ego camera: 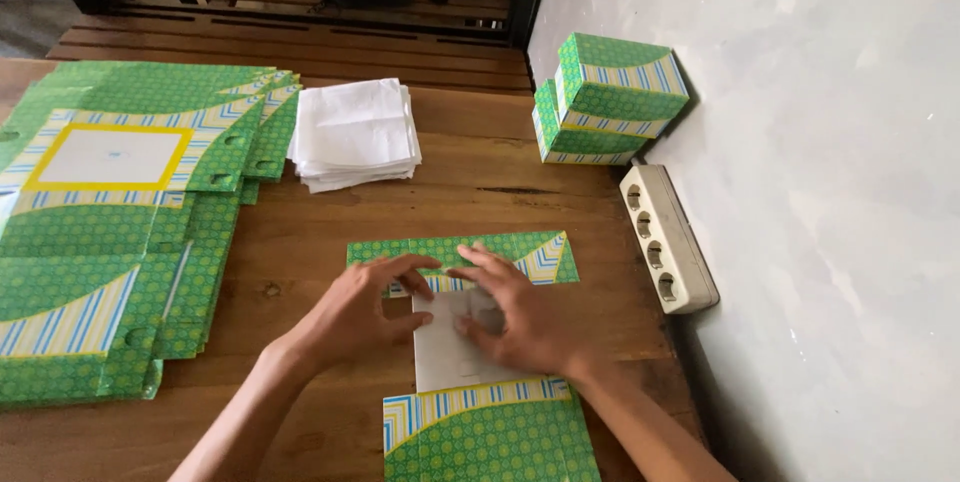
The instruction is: The person folds a flat cardboard sheet along pre-scored lines to form a small box. They insert a white tissue into the box and then fold the flaps to close it. The process is repeated with another sheet.
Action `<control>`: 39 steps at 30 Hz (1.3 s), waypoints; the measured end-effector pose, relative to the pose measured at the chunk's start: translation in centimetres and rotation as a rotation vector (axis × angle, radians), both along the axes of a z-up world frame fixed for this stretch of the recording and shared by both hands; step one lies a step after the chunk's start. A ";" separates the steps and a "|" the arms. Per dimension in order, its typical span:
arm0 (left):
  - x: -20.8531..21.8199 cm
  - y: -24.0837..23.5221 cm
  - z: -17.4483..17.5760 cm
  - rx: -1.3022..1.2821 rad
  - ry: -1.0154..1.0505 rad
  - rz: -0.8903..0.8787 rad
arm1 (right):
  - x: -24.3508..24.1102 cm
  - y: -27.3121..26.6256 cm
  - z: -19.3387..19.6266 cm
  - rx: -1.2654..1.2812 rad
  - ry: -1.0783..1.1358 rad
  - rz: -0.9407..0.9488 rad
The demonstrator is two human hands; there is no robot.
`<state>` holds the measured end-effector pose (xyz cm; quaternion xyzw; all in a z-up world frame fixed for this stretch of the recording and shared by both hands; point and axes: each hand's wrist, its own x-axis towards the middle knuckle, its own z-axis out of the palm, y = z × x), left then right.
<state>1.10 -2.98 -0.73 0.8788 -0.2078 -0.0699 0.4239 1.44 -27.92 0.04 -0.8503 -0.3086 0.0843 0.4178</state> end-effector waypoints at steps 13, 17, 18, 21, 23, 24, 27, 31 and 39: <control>-0.4 -2.5 -2.5 0.177 -0.362 0.027 | -0.5 0.2 -1.6 -0.319 -0.183 -0.010; 0.0 -1.5 -1.2 0.117 -0.273 0.057 | -0.1 0.2 -3.6 -0.414 -0.288 -0.012; 0.4 -0.9 -1.8 0.118 -0.272 0.058 | -0.1 0.2 -3.3 -0.412 -0.287 -0.010; 1.2 0.1 -2.3 0.131 -0.279 0.132 | 0.0 0.2 -2.8 -0.410 -0.253 -0.009; 1.0 0.3 -1.4 0.133 -0.229 0.128 | 0.0 0.2 -3.2 -0.432 -0.276 -0.010; 1.0 0.3 -1.2 0.134 -0.229 0.128 | 0.0 0.2 -2.9 -0.431 -0.277 -0.010; 0.8 0.6 -0.6 0.167 -0.123 0.080 | -0.1 0.2 -2.5 -0.425 -0.218 -0.009; 0.4 0.8 0.5 0.178 -0.043 -0.019 | -0.1 0.2 -2.3 -0.484 -0.247 -0.010; 0.1 1.0 -0.2 0.207 -0.023 -0.157 | -0.1 0.3 -2.3 -0.484 -0.257 -0.015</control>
